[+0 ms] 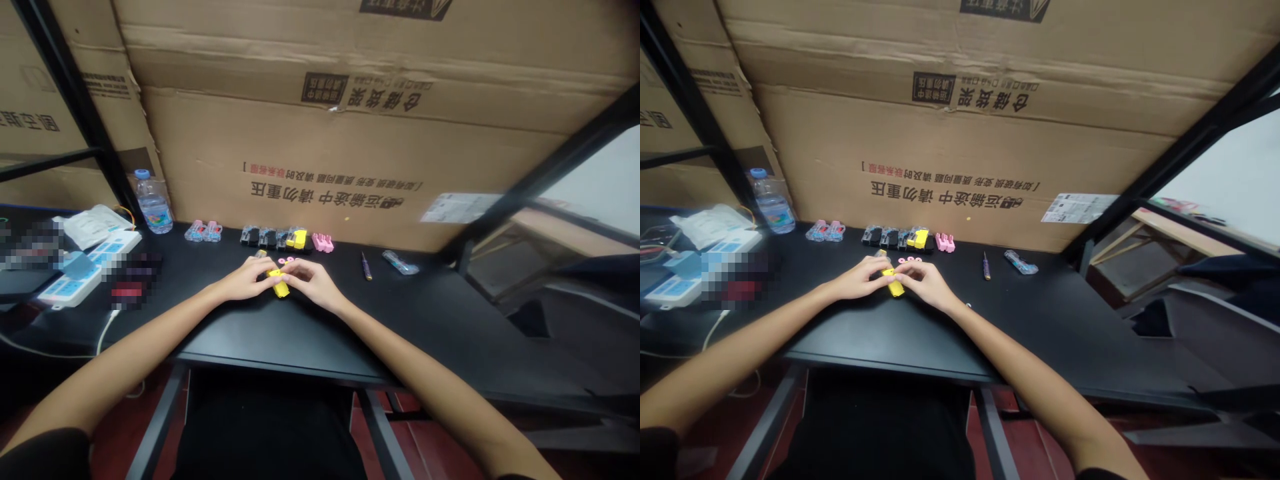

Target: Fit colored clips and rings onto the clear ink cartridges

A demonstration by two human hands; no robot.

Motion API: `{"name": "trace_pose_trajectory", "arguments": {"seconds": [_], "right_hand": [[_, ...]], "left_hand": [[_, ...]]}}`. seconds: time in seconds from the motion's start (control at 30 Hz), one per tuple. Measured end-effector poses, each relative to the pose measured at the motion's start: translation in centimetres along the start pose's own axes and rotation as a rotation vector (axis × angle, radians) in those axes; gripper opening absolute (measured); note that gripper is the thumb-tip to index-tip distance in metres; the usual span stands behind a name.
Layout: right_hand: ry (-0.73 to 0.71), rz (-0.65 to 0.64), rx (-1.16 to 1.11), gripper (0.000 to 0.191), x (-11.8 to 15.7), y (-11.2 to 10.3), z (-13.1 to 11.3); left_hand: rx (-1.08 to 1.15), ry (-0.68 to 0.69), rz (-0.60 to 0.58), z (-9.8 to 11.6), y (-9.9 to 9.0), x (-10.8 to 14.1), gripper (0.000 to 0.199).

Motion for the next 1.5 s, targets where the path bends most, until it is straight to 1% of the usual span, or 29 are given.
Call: {"name": "trace_pose_trajectory", "arguments": {"seconds": [0.2,0.4,0.77,0.87,0.93,0.97,1.0,1.07,1.13,1.23,1.3,1.37,1.5], "right_hand": [[0.014,0.043,-0.081,0.042,0.0,0.1,0.0],[0.013,0.030,-0.120,0.041,-0.2,0.0,0.3],[-0.001,0.071,-0.077,0.040,-0.1,0.1,0.2],[-0.031,0.082,-0.052,0.036,-0.1,0.1,0.0],[-0.092,0.129,0.024,0.028,-0.1,-0.4,-0.3],[-0.142,0.163,0.100,0.024,-0.1,-0.7,-0.4],[-0.198,0.196,0.198,0.021,-0.1,-1.1,-0.6],[-0.309,0.240,0.431,0.023,-0.1,-1.9,-0.7],[-0.358,0.233,0.636,0.029,-0.2,-2.5,-0.2],[-0.369,0.163,0.856,0.037,-0.5,-2.8,1.1],[-0.371,0.111,0.952,0.041,-0.6,-2.7,1.7],[-0.373,0.083,0.996,0.039,-0.6,-2.5,1.9],[-0.398,0.046,0.965,0.025,-0.6,-2.3,1.6]], "left_hand": [[-0.013,0.005,0.004,0.0,0.0,0.0,0.033],[-0.028,0.003,0.007,-0.3,0.0,0.0,0.032],[-0.036,0.005,0.005,-0.2,-0.1,-0.1,0.030],[-0.038,-0.002,0.019,-0.2,-0.2,-0.1,0.030],[-0.040,-0.009,0.036,-0.2,-0.3,-0.1,0.029],[-0.040,-0.009,0.044,-0.3,-0.4,-0.1,0.029],[-0.039,-0.006,0.050,-0.3,-0.5,-0.1,0.029],[-0.033,0.011,0.057,-0.5,-0.6,-0.1,0.030],[-0.026,0.029,0.071,-0.8,-0.8,-0.1,0.031],[-0.016,0.048,0.093,-1.3,-0.9,0.0,0.031],[-0.027,0.046,0.102,-1.6,-0.9,0.1,0.028],[-0.053,0.037,0.098,-1.8,-0.9,0.2,0.024],[-0.070,0.035,0.060,-1.9,-0.7,0.3,0.018]]}}
Point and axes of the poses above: each hand's wrist, its own x-axis away from the middle knuckle, its own y-axis out of the palm, z = x × y, the point moved 4 cm from there along -x, towards the middle knuckle, and after that the axes turned 6 degrees about y, right-handed, at the moved point
